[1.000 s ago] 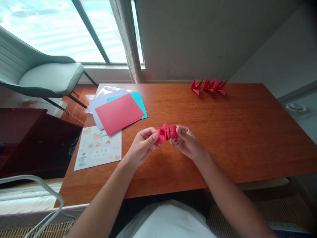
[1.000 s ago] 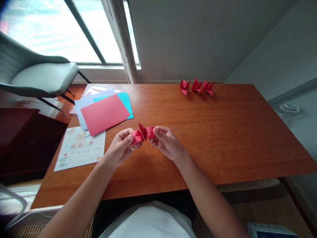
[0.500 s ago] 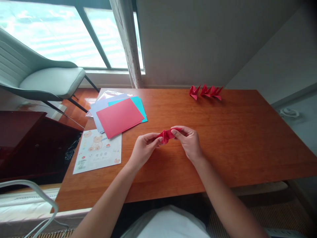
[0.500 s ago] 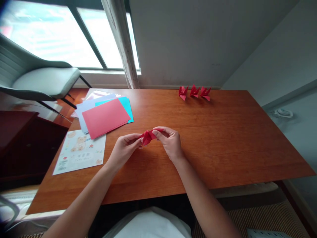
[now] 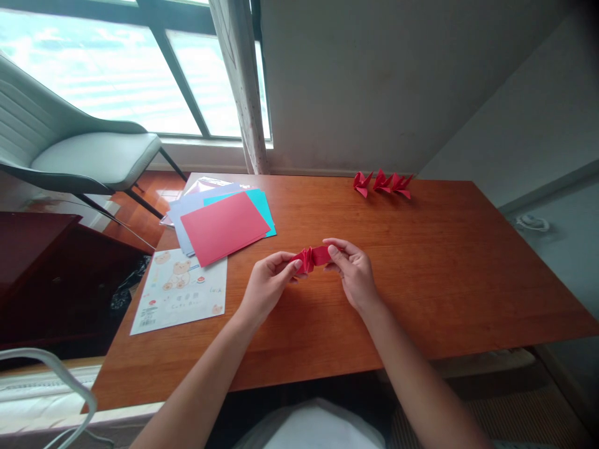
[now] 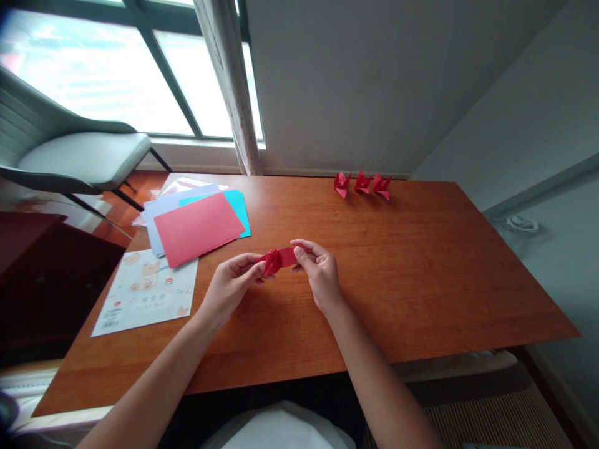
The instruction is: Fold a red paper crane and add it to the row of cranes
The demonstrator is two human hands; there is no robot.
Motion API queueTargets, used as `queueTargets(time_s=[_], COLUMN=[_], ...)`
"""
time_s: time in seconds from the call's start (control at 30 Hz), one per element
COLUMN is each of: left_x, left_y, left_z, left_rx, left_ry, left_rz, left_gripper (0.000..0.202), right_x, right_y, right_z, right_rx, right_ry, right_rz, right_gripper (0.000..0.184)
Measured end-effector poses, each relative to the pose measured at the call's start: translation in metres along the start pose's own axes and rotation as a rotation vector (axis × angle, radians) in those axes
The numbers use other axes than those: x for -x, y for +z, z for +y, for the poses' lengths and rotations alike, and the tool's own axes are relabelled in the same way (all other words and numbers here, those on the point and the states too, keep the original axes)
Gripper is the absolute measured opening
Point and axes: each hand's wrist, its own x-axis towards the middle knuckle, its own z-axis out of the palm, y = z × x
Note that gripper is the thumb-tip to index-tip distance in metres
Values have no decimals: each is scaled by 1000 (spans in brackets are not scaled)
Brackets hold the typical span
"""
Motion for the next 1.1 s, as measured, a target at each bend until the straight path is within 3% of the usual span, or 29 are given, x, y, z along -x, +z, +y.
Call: queueTargets(time_s=[0.13,0.23,0.47,0.6,1.1], left_x=[1,1,-1,0,-2], left_y=[-1,-3,-8,-8,-5], left_z=[5,6,5,4,8], left_rx=[113,204,388,443,398], left_ry=[-126,-161,-194,-204,-172], left_rz=[-16,-7,-20,-13,34], left_gripper=[32,30,27,27,29], right_x=[-4,-5,-4,-4,-6], right_y=[-3,-1,1,-1,-6], right_z=[-2,-1,1,2,-1], right_rx=[-233,-276,-290,-323,-453], right_ry=[226,302,293,326,390], right_rz=[-36,-53,-4,-39,-63], right_gripper=[31,33,31,28,24])
